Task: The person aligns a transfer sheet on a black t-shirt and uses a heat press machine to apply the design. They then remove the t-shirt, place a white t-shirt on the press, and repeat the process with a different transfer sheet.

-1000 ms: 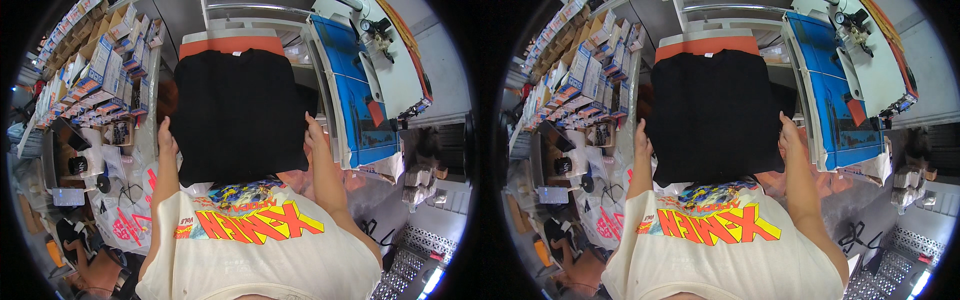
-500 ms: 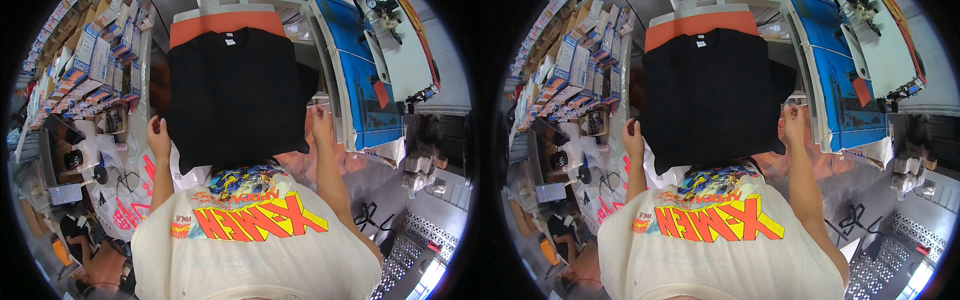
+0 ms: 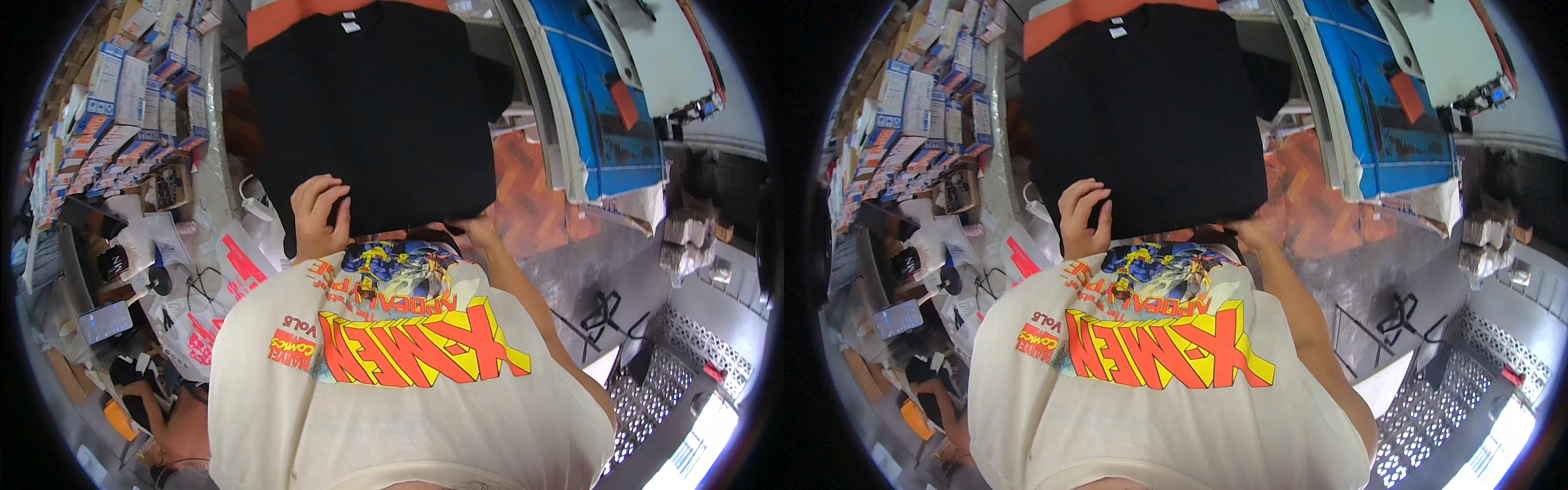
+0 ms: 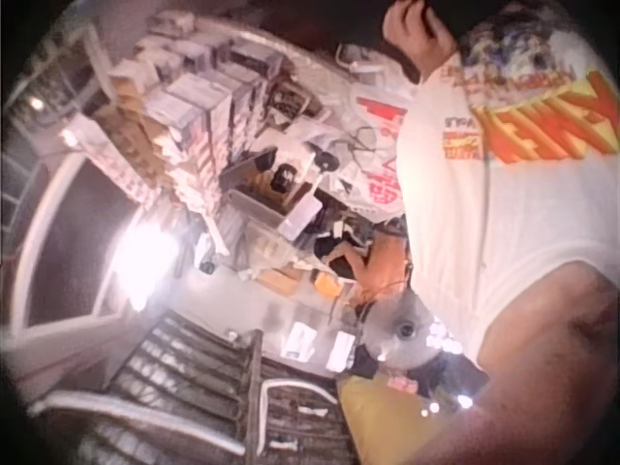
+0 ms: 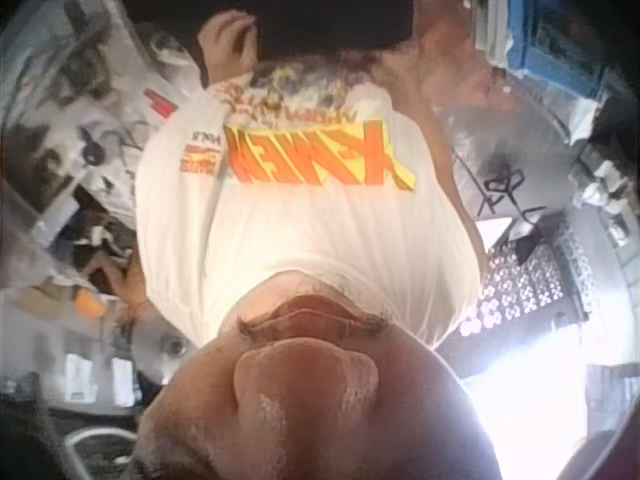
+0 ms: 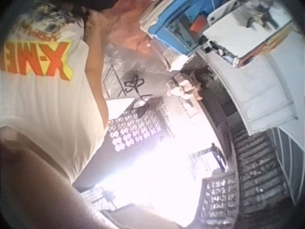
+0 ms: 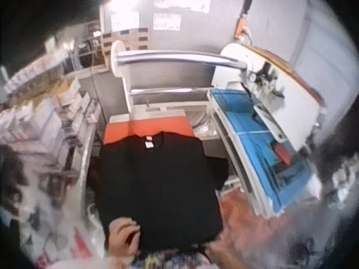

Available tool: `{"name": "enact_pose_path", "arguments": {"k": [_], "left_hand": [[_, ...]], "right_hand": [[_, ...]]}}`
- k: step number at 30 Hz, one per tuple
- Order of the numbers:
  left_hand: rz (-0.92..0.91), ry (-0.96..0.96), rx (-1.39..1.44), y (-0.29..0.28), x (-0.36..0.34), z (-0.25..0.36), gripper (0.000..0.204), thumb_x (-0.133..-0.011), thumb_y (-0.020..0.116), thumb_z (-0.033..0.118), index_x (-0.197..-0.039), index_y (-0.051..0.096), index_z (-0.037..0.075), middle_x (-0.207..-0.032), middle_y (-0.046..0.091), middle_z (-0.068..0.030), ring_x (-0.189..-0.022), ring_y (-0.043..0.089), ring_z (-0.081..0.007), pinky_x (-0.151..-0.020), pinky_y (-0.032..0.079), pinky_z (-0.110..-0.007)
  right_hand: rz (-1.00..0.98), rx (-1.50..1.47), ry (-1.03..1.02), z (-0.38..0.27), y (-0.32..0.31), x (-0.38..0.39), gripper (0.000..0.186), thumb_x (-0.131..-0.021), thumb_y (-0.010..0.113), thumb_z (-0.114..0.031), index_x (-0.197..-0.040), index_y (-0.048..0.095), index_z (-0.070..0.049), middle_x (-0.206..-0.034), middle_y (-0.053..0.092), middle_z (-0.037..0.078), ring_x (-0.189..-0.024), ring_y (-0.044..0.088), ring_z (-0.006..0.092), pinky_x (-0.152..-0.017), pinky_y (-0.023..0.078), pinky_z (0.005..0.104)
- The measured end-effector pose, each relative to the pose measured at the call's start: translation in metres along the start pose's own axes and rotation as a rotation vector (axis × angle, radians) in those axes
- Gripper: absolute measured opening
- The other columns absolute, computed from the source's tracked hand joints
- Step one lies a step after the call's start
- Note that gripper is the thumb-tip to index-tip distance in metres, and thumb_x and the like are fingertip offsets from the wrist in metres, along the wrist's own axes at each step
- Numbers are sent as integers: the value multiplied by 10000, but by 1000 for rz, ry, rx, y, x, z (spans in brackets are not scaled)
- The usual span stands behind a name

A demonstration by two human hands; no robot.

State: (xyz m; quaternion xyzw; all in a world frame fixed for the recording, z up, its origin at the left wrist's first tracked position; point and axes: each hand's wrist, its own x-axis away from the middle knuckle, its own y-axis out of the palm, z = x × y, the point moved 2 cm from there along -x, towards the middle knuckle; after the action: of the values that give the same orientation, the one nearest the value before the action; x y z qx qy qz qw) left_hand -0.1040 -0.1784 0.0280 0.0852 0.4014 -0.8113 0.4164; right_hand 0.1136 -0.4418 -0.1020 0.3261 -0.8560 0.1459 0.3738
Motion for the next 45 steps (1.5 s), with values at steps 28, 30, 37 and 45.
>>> {"name": "enact_pose_path", "arguments": {"k": [28, 30, 37, 45], "left_hand": [[109, -1, -238, 57, 63, 60, 89, -866, 695, 70, -903, 614, 67, -942, 622, -94, -905, 599, -323, -806, 442, -442], [192, -249, -143, 38, 100, 33, 81, -898, 662, 72, -901, 586, 45, -914, 614, -131, -877, 592, -359, -765, 455, -455], [124, 21, -219, 30, 93, 76, 210, -835, 728, -7, -1029, 668, 47, -963, 683, -107, -952, 649, -310, -867, 480, -409], [-177, 288, -288, 70, 52, 80, 269, -800, 763, 2, -1048, 688, 74, -976, 704, -80, -998, 653, -272, -925, 454, -400]], "right_hand": [[-898, -466, 205, -38, 13, 21, 447, -814, 651, -132, -1205, 669, 83, -1190, 717, 183, -1066, 710, 325, -1015, 539, 454], [-794, -456, 214, -29, 11, 16, 508, -786, 672, -138, -1246, 634, 75, -1209, 701, 183, -1106, 686, 322, -1042, 520, 459], [-811, -461, 240, -18, 5, 17, 556, -775, 681, -150, -1282, 601, 62, -1201, 692, 181, -1112, 677, 332, -1032, 521, 482], [-824, -479, 262, -23, 9, 20, 560, -786, 657, -141, -1297, 582, 73, -1244, 682, 204, -1119, 690, 349, -1003, 552, 471]]}}
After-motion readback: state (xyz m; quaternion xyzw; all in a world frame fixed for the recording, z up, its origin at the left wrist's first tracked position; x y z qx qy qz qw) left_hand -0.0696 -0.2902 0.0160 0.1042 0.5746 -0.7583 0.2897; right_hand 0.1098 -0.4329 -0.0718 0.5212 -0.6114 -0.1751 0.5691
